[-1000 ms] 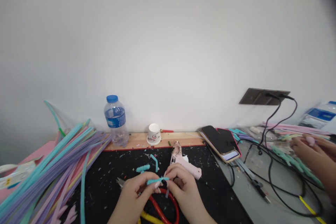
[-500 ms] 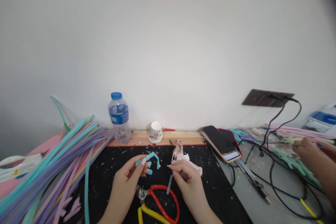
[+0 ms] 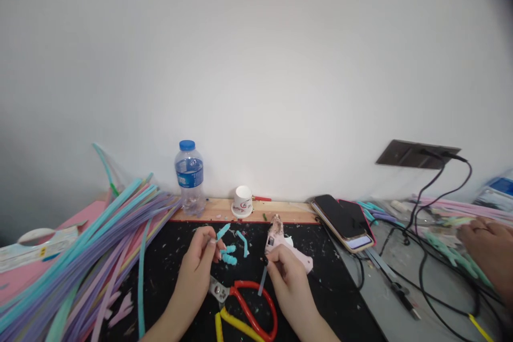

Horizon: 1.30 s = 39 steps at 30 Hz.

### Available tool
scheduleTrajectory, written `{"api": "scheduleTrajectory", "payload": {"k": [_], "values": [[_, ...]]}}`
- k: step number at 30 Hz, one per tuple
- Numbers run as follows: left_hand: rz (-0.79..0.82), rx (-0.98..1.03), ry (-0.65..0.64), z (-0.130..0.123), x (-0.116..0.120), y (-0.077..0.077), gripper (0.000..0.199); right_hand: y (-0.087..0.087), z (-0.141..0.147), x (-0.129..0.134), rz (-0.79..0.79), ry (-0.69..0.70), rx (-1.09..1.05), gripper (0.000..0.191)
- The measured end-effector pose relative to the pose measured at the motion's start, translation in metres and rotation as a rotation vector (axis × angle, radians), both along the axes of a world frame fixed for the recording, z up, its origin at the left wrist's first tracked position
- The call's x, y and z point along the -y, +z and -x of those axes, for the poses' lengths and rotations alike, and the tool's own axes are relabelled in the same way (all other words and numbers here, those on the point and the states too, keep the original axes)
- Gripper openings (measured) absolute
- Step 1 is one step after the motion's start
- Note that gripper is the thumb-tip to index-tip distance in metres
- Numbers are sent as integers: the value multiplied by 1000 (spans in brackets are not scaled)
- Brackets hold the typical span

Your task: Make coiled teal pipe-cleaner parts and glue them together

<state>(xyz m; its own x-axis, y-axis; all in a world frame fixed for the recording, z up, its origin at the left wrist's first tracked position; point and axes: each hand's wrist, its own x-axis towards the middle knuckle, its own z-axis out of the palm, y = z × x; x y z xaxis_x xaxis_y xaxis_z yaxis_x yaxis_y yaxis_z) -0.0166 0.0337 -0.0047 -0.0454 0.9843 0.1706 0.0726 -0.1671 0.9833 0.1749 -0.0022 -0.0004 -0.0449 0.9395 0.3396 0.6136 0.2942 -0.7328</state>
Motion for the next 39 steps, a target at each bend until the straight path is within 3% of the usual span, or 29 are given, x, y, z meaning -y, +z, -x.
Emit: {"api": "scheduleTrajectory", "payload": {"k": [9, 15, 22, 27, 32, 39], "values": [[42, 24, 21, -3, 0, 0, 14, 14, 14, 3, -129, 89, 378, 30], [48, -16, 1, -3, 2, -1, 14, 12, 24, 4, -56, 138, 566, 36], [52, -6, -5, -4, 3, 2, 13, 1, 17, -2, -154, 95, 366, 34], [35, 30, -20, -5, 5, 4, 10, 1, 6, -4, -210, 66, 131, 21], [26, 66, -87, -6, 5, 6, 10, 1, 1, -3, -172, -13, 71, 22], [70, 65, -153, -8, 8, 9, 13, 7, 0, -3, -194, 43, 12, 26]]}}
